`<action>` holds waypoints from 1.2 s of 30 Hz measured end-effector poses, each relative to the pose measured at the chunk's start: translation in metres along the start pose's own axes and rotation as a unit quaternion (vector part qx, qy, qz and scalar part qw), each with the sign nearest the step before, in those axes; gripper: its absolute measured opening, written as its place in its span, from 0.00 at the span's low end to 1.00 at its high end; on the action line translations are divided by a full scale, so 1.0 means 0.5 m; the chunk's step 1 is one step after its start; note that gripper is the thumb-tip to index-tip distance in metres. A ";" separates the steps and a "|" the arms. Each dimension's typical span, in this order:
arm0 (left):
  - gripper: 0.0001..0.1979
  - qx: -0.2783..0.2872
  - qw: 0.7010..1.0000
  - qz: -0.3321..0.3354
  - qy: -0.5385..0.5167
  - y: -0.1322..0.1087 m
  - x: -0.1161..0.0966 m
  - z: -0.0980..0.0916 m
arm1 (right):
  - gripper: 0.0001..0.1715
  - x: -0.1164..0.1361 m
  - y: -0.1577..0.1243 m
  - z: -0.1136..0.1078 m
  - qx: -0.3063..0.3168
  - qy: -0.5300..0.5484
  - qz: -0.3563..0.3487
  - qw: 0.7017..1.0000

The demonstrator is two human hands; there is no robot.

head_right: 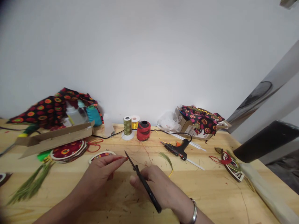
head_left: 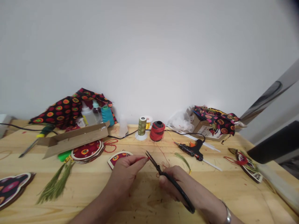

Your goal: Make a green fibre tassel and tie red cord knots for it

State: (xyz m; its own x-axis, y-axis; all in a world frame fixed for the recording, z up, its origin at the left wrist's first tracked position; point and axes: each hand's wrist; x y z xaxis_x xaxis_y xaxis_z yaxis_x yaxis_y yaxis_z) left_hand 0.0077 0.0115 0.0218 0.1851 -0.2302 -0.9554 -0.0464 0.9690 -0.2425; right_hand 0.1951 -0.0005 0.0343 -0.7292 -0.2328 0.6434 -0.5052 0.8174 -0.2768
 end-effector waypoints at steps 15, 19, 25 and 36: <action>0.08 0.016 1.000 -0.009 -0.005 -0.005 0.002 0.000 | 0.24 -0.010 0.009 0.006 0.002 -0.007 -0.013 1.000; 0.08 0.018 1.000 -0.008 -0.005 -0.003 0.004 -0.001 | 0.24 -0.007 0.010 0.003 -0.001 -0.005 -0.020 1.000; 0.09 0.016 1.000 -0.006 -0.011 0.001 0.003 0.000 | 0.24 -0.021 0.016 0.010 -0.011 -0.007 -0.023 1.000; 0.08 0.003 1.000 -0.007 -0.011 -0.001 0.004 0.001 | 0.26 -0.019 0.015 0.006 -0.006 0.004 -0.023 1.000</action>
State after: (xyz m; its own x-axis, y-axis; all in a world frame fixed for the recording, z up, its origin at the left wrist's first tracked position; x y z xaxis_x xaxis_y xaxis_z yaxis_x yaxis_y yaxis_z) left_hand 0.0084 0.0108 0.0202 0.2075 -0.2418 -0.9479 -0.0387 0.9662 -0.2549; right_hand 0.1967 0.0061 0.0239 -0.7018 -0.2663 0.6608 -0.5329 0.8117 -0.2389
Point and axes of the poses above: each hand's wrist, its own y-axis towards the middle knuckle, its own z-axis out of the palm, x = y × z, and after that the axes turned 12 degrees about -y, right-handed
